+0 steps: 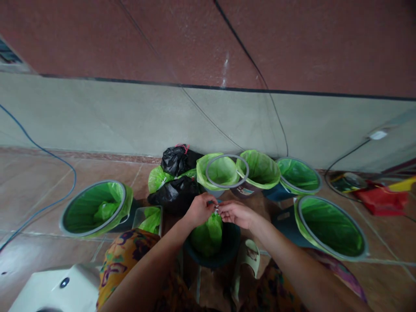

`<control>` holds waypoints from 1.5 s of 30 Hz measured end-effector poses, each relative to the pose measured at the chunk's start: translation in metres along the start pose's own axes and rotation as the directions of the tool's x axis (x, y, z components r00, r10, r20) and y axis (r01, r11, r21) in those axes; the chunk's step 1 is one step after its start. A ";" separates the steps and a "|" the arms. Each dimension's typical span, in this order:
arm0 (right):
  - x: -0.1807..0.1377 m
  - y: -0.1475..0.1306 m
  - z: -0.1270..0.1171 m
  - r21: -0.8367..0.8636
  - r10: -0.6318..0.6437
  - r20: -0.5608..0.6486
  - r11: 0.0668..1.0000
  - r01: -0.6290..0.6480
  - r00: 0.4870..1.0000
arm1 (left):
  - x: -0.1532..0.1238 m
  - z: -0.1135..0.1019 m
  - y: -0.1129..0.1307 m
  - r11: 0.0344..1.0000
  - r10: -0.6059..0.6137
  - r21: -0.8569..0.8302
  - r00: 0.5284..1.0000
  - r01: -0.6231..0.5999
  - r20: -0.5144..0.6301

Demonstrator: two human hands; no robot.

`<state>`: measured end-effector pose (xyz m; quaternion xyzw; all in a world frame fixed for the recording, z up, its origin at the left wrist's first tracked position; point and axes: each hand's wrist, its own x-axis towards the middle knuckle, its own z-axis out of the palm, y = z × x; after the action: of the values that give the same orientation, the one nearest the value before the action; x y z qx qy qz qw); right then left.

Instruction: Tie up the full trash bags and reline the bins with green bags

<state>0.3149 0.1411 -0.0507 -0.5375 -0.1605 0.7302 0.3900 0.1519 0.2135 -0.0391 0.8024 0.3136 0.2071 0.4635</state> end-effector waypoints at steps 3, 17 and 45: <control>0.000 -0.001 0.001 0.098 0.012 -0.046 0.995 -0.008 0.999 | -0.003 0.003 -0.001 0.999 0.042 0.014 0.999 -0.042 0.005; -0.001 0.001 0.005 0.127 -0.088 -0.056 0.987 0.094 0.995 | -0.009 0.016 -0.002 0.966 -0.037 0.251 0.992 0.066 -0.117; 0.014 0.022 -0.010 -0.911 -0.452 -0.022 0.377 0.169 0.892 | -0.023 0.034 -0.040 0.774 -0.452 0.594 0.850 0.221 0.272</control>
<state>0.3134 0.1357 -0.0784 -0.7130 -0.5640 0.3670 0.1971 0.1447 0.1916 -0.0913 0.8535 0.3988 -0.1469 0.3016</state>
